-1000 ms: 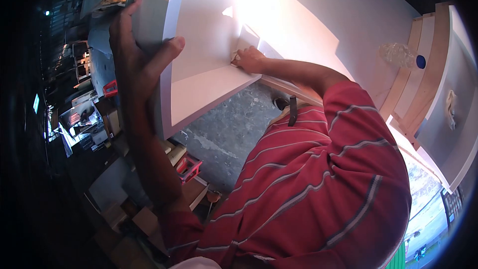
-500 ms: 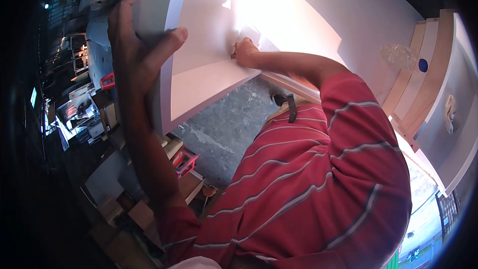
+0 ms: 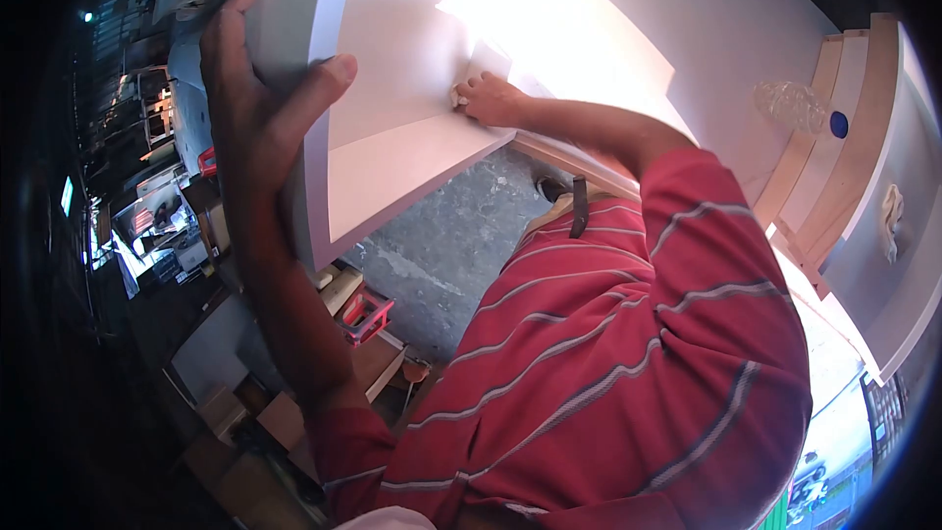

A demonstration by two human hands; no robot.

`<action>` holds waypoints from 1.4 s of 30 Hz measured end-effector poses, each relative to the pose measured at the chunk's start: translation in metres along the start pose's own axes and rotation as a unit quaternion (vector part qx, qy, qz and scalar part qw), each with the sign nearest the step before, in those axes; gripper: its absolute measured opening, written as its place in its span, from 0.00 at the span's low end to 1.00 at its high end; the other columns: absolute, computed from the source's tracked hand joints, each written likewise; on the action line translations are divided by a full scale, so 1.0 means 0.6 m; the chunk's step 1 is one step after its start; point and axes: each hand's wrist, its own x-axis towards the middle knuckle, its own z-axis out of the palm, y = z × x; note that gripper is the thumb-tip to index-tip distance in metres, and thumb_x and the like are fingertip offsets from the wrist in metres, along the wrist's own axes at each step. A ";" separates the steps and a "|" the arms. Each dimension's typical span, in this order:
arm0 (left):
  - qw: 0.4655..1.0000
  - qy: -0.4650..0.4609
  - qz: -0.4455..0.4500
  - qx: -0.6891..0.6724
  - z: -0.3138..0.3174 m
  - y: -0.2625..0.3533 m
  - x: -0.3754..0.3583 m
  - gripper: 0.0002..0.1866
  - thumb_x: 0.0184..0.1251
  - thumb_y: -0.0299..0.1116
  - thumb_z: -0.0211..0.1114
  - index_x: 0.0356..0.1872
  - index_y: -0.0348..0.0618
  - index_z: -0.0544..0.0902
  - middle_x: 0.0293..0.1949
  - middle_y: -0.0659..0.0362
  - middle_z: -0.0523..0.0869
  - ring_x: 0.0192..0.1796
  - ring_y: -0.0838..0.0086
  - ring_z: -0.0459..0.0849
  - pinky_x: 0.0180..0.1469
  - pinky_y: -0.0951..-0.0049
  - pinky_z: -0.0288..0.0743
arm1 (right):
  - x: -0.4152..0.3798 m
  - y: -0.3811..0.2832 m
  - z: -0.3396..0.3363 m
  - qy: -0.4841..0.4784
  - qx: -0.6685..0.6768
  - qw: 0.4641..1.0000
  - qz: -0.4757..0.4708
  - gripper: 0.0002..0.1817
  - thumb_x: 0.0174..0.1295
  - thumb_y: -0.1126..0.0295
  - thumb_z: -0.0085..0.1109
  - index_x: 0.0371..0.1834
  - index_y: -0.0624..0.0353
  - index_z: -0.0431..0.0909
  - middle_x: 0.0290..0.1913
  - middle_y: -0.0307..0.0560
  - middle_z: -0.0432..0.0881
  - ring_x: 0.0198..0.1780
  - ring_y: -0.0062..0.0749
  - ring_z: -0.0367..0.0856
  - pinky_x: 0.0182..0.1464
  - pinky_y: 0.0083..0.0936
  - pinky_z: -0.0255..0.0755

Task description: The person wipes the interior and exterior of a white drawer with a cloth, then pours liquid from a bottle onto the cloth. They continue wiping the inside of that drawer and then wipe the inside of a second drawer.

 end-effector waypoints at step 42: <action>1.000 -0.012 -0.027 0.002 -0.007 -0.004 0.001 0.45 0.31 0.39 0.70 0.61 0.43 0.66 0.57 0.47 0.65 0.61 0.52 0.63 0.61 0.51 0.59 | 0.040 0.320 -0.142 0.299 -0.008 0.921 0.251 0.13 0.58 0.73 0.47 0.43 0.48 0.79 0.50 0.47 0.74 0.46 0.45 0.77 0.45 0.37 0.76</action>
